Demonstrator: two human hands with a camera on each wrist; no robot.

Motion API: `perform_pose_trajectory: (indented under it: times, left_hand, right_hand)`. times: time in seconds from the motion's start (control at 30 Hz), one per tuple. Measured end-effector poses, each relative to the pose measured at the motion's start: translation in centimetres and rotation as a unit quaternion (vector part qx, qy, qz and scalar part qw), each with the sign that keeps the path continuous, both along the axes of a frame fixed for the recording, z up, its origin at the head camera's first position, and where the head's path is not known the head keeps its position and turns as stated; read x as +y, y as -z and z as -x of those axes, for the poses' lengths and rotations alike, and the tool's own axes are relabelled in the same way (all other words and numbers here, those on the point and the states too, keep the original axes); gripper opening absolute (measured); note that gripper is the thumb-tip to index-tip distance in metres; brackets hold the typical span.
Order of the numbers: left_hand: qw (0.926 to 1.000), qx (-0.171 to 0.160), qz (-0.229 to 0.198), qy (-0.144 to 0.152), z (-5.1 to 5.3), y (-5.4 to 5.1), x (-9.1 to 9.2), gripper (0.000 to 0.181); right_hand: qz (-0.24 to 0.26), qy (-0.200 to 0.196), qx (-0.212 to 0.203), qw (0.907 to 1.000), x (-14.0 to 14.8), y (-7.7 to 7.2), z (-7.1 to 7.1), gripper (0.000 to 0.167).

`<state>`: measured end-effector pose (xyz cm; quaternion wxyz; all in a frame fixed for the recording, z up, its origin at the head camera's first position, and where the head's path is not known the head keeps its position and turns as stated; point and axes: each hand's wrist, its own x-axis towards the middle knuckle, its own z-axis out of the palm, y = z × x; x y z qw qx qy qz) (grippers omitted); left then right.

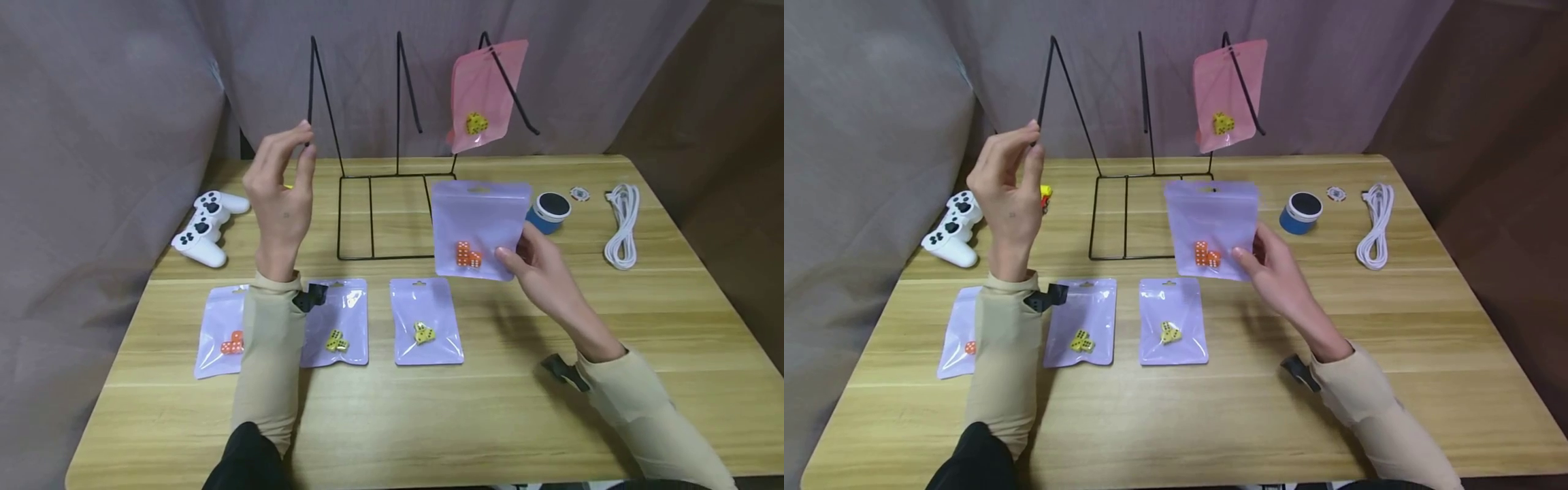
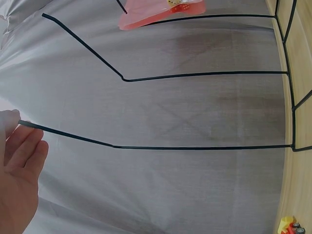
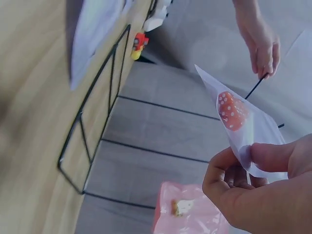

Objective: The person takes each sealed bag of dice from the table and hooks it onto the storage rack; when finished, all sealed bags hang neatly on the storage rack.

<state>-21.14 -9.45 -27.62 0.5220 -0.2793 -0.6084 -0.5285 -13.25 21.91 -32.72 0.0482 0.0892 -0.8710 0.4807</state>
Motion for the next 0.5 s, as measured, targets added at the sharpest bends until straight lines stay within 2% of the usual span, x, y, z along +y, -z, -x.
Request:
perform_pose_trajectory:
  times: [0.27, 0.5]
  left_hand:
    - [0.9999, 0.009, 0.005, -0.007, -0.1, 0.0, 0.1, 0.008]
    - [0.9999, 0.014, 0.004, -0.005, -0.2, -0.1, 0.4, 0.008]
  right_hand:
    - [0.047, -0.03, 0.02, 0.9982, -1.6, -1.1, 1.2, 0.036]
    - [0.076, -0.047, 0.018, 0.9958, -2.8, -1.6, 1.9, 0.036]
